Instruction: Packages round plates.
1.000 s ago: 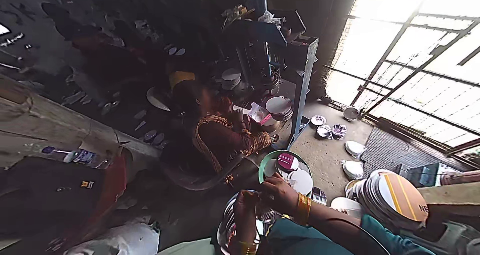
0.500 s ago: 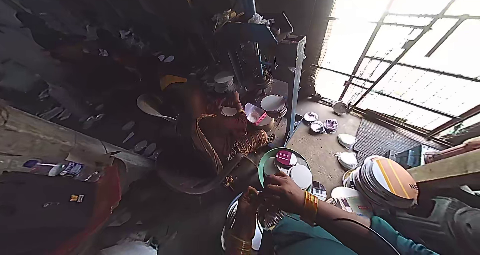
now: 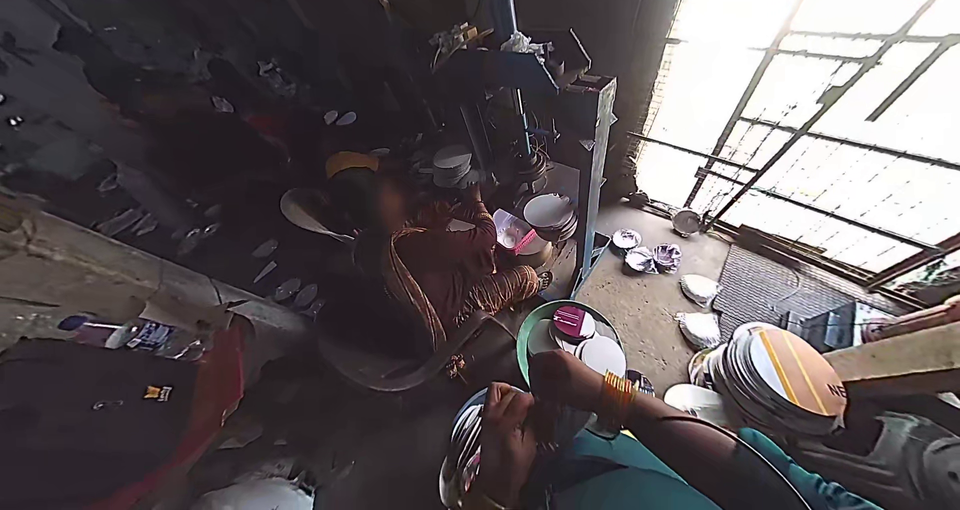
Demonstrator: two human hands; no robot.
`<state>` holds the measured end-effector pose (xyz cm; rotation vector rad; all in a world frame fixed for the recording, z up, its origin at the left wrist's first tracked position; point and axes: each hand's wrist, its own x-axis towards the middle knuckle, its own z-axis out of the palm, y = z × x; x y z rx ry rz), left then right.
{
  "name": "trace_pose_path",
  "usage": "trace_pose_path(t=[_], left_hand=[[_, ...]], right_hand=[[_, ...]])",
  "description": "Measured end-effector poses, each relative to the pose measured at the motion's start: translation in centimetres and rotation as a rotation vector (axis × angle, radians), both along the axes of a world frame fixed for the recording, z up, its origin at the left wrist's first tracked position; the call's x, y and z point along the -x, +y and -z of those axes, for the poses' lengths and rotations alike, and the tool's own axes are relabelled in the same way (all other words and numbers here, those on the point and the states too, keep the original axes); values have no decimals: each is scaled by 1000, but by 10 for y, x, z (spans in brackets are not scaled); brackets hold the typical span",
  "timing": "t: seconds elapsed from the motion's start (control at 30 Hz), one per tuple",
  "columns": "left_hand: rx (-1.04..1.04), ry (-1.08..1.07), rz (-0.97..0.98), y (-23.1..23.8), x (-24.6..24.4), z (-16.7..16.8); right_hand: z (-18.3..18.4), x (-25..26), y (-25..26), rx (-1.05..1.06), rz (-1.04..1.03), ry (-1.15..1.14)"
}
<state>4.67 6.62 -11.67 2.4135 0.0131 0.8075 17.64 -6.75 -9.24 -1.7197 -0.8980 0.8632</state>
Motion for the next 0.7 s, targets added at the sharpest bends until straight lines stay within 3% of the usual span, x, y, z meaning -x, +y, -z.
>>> trace_pose_path(t=[0.17, 0.27, 0.43, 0.5, 0.6, 0.7], left_hand=[[-50, -10, -156, -20, -27, 6], [-99, 90, -182, -27, -42, -2], [-9, 238, -175, -30, -67, -10], [167, 396, -126, -27, -77, -16], [661, 688, 5, -22, -91, -30], [1193, 628, -1, -23, -101, -17]], right_hand=[[-1, -39, -9, 24, -88, -23], [-5, -55, -15, 66, -103, -32], [-9, -79, -24, 3, -243, -298], [-3, -85, -28, -32, -239, -389], [13, -92, -33, -221, -138, -531], [30, -97, -37, -406, -13, -560]])
